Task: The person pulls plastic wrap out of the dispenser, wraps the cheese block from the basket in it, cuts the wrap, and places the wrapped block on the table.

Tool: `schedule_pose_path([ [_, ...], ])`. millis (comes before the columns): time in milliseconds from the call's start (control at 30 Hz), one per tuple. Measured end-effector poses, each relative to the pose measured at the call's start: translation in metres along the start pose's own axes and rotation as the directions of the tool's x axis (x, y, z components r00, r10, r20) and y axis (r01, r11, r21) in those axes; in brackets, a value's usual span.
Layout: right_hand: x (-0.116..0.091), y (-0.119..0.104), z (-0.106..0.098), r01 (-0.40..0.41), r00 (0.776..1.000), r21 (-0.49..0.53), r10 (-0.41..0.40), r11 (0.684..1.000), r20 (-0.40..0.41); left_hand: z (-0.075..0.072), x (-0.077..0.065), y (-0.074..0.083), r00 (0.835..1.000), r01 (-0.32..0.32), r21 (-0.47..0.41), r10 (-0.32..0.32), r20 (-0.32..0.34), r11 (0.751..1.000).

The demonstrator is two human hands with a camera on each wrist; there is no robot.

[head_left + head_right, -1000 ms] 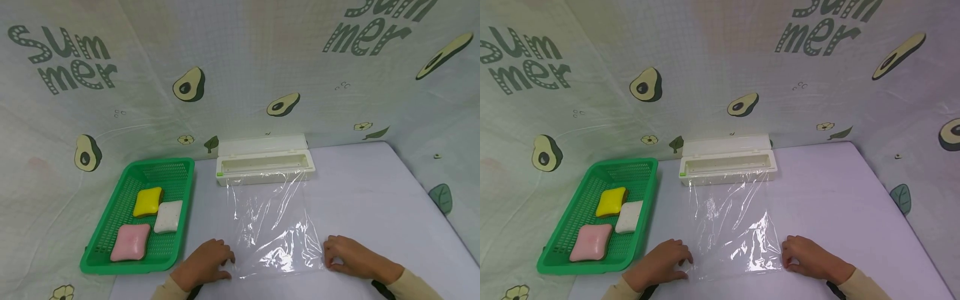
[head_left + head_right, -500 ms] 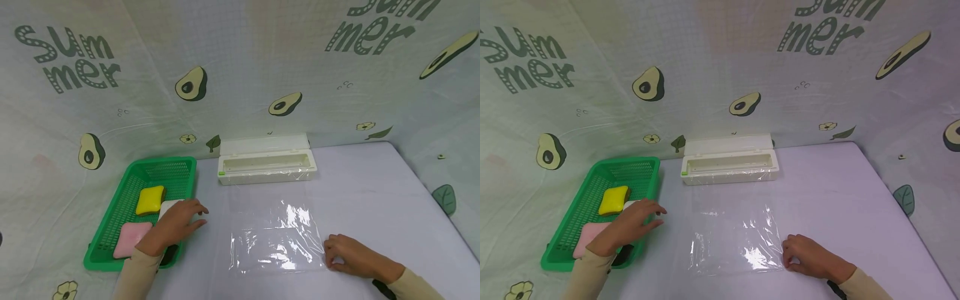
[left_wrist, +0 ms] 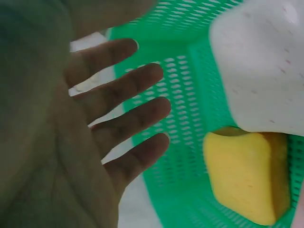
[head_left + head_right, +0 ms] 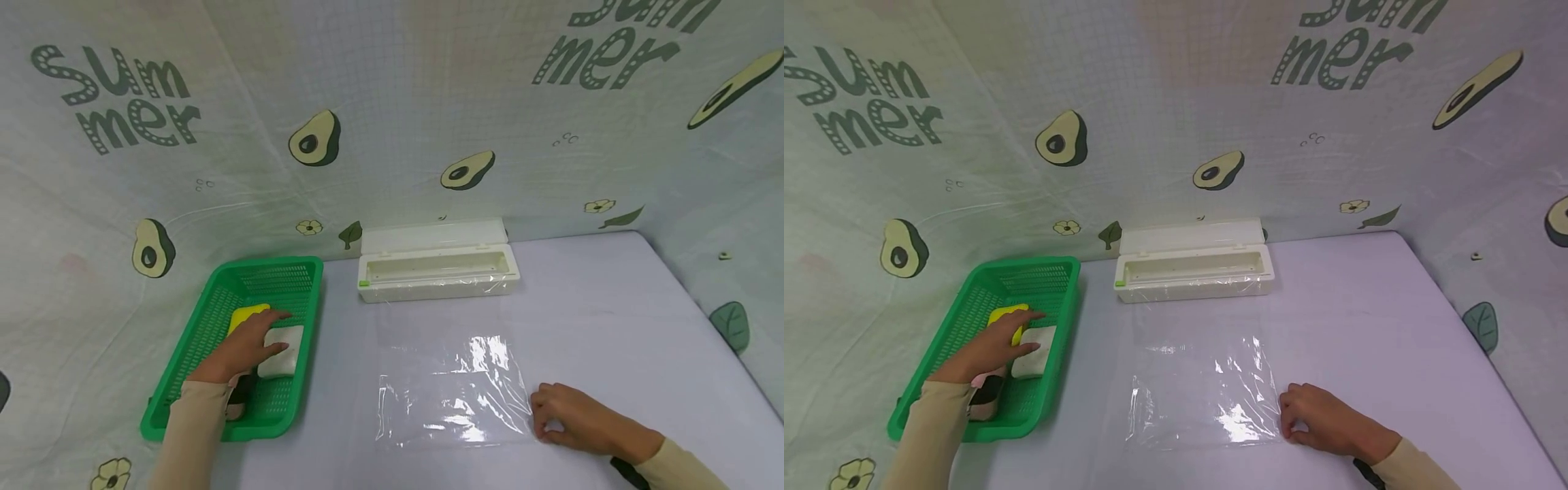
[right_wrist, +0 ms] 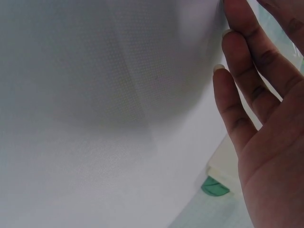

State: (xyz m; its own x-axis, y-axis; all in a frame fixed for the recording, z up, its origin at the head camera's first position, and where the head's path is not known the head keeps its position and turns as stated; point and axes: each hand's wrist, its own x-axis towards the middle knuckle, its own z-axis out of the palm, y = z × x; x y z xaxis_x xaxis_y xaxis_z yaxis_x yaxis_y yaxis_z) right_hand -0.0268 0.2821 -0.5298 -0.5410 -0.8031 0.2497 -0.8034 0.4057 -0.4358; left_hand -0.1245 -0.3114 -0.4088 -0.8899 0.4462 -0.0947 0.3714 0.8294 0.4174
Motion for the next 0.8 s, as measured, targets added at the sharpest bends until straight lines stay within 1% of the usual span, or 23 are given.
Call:
schedule_pose_path([
  [100, -0.001, 0.000, 0.000, -0.001, 1.000, 0.003, 0.001, 1.000, 0.000, 0.005, 0.000, -0.010, 0.997, 0.056, -0.034, -0.054, 0.057, 0.998],
  [167, -0.001, 0.000, 0.000, 0.004, 1.000, 0.001, -0.004, 1.000, -0.003, 0.010, 0.001, -0.015, 0.994, 0.079, -0.052, -0.075, 0.084, 0.995],
  [233, -0.002, 0.000, 0.000, 0.010, 1.000, -0.003, -0.010, 1.000, -0.007, 0.016, 0.002, -0.020, 0.991, 0.090, -0.062, -0.084, 0.101, 0.994],
  [267, -0.002, 0.001, 0.000, 0.014, 1.000, -0.005, -0.014, 1.000, -0.009, 0.019, 0.002, -0.023, 0.991, 0.085, -0.056, -0.079, 0.109, 0.995],
  [367, -0.002, 0.001, 0.001, 0.021, 1.000, -0.012, -0.021, 1.000, -0.015, 0.027, 0.003, -0.028, 0.989, 0.072, -0.026, -0.068, 0.132, 0.997],
  [400, -0.002, 0.001, 0.001, 0.022, 1.000, -0.012, -0.022, 1.000, -0.015, 0.029, 0.004, -0.030, 0.988, 0.060, -0.008, -0.059, 0.141, 0.998],
  [567, -0.002, 0.001, 0.002, 0.010, 1.000, -0.006, -0.010, 1.000, 0.000, 0.036, 0.006, -0.031, 0.982, 0.041, 0.089, -0.056, 0.180, 0.995],
  [633, -0.002, 0.001, 0.002, 0.009, 1.000, -0.007, -0.009, 1.000, 0.001, 0.037, 0.008, -0.030, 0.979, 0.053, 0.113, -0.074, 0.188, 0.992],
  [700, -0.002, 0.001, 0.001, 0.010, 1.000, -0.014, -0.010, 1.000, -0.003, 0.038, 0.009, -0.030, 0.979, 0.066, 0.129, -0.089, 0.184, 0.990],
  [800, -0.003, 0.001, 0.001, 0.016, 1.000, -0.020, -0.016, 1.000, -0.012, 0.038, 0.011, -0.026, 0.978, 0.086, 0.159, -0.114, 0.177, 0.984],
])
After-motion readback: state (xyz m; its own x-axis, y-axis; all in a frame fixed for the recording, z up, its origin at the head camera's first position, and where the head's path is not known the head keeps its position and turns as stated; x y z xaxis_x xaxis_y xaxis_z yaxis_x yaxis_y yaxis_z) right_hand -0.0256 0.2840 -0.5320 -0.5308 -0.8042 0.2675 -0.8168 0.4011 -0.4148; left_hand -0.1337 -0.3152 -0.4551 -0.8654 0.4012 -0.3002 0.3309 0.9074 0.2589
